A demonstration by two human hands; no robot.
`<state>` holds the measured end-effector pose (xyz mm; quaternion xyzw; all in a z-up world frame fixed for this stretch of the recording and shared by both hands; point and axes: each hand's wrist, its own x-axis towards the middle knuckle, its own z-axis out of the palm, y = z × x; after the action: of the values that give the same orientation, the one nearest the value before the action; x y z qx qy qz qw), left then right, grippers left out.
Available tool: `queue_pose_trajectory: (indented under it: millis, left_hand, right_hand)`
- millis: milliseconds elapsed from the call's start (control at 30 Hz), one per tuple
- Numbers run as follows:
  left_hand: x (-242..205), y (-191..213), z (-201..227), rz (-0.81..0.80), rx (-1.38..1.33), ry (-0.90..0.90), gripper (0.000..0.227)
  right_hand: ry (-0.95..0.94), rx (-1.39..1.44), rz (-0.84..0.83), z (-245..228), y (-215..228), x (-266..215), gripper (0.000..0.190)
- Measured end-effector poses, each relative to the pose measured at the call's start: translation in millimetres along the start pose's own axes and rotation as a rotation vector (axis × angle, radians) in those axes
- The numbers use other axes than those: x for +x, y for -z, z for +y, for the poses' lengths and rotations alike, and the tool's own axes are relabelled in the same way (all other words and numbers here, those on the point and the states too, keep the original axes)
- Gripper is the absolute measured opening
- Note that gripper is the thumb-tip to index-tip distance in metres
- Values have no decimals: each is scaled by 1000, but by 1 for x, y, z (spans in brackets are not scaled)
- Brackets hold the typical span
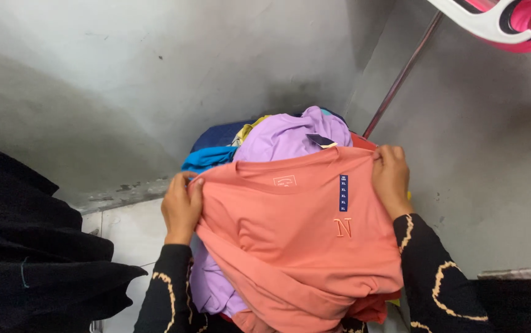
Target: Hanging a black t-shirt onto a hanger and smoothing out other t-shirts in a pile.
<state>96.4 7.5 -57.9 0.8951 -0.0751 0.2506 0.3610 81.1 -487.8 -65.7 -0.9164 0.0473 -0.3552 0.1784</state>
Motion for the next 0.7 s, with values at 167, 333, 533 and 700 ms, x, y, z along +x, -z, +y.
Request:
queue_pose_trajectory:
  millis: [167,333,533,700]
  left_hand:
    - [4,-38,-1,36,91,-49,22]
    - [-24,-49,74,52,-67,-215,27]
    - [-82,-83,102,-317,-154,-214,85]
    - [-98,-77,91,-329,23,-269,112]
  right_hand:
    - [-93,-102,-249,-2,-36,-21,17]
    - [-167,-183,-383,-79,6,-13,32]
    - [326,-146,-110,-134,-14,-86,73]
    - [294,-86,-251,-128,-14,-117,100]
